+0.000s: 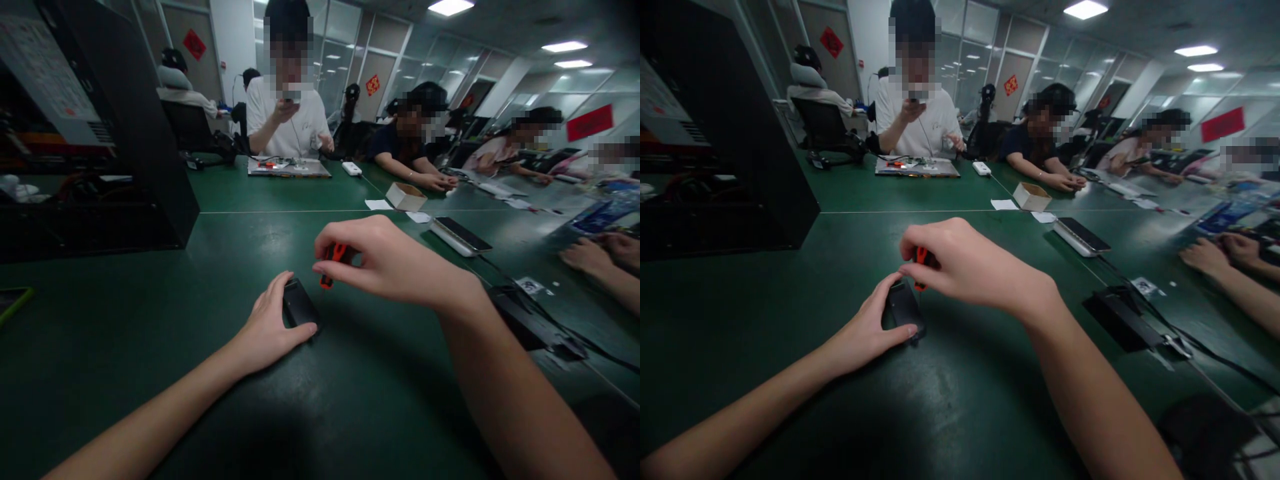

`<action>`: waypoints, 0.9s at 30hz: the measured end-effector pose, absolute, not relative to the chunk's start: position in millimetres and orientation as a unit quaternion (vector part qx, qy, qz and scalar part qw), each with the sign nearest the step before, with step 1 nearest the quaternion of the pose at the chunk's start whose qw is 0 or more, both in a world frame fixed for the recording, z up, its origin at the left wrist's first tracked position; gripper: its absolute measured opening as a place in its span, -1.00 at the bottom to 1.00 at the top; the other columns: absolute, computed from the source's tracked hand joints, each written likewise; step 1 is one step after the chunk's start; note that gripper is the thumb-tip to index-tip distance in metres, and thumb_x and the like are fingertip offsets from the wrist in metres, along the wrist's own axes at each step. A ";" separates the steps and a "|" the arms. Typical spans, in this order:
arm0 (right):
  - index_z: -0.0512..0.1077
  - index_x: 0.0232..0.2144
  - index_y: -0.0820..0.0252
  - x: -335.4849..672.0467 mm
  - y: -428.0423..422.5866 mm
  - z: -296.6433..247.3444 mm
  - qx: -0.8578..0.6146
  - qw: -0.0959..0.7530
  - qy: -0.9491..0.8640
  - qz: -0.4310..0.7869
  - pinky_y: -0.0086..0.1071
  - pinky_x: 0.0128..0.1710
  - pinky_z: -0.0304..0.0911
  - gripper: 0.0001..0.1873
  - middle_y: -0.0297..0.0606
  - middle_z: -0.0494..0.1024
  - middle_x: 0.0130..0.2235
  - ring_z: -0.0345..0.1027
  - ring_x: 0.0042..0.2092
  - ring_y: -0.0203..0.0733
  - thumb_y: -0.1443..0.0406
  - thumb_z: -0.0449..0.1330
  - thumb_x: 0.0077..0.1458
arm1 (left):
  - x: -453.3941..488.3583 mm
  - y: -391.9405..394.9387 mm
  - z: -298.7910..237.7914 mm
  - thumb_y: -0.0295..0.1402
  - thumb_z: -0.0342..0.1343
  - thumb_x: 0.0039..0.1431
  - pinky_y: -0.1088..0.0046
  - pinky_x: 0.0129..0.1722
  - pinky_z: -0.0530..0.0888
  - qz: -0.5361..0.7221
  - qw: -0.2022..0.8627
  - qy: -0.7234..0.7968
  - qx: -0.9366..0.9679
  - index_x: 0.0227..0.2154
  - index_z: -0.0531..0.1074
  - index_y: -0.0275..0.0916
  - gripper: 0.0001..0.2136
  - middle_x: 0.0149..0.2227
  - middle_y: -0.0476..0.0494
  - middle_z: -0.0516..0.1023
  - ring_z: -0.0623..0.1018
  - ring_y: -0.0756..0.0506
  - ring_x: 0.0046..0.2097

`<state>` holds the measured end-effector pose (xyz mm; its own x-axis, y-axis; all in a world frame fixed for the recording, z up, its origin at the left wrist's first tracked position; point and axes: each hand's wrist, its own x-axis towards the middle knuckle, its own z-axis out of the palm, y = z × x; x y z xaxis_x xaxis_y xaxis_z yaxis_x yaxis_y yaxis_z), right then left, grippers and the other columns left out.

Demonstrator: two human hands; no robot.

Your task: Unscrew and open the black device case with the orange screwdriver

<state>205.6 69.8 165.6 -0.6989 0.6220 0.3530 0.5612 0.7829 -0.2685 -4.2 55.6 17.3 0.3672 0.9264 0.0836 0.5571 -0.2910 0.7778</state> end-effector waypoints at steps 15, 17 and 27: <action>0.47 -0.33 0.25 212.0 86.2 156.1 -0.354 0.259 -0.894 0.089 -0.47 -0.31 0.15 -0.88 -0.35 0.54 -0.37 0.35 -0.38 -0.34 0.29 0.27 0.23 | -1.7 56.0 25.9 -0.03 0.28 0.08 -0.19 0.24 0.29 0.259 0.327 0.515 0.749 0.31 0.10 -0.20 -0.19 0.30 -0.45 0.30 0.31 -0.48 0.32; 0.47 -0.30 0.25 210.2 84.3 156.7 -0.348 0.256 -0.898 0.081 -0.46 -0.31 0.15 -0.87 -0.35 0.54 -0.37 0.36 -0.38 -0.33 0.27 0.27 0.24 | -2.9 56.3 24.9 -0.03 0.26 0.11 -0.18 0.26 0.27 0.258 0.334 0.506 0.752 0.32 0.09 -0.18 -0.21 0.32 -0.43 0.29 0.30 -0.47 0.33; 0.45 0.06 0.29 199.7 49.4 177.1 -0.314 0.163 -0.927 0.126 -0.41 -0.18 0.26 -0.61 -0.23 0.63 -0.15 0.49 -0.18 -0.22 0.48 0.15 0.17 | -1.3 56.2 23.0 -0.11 0.22 0.16 -0.10 0.29 0.25 0.277 0.336 0.494 0.752 0.31 0.10 -0.22 -0.28 0.31 -0.39 0.31 0.34 -0.42 0.30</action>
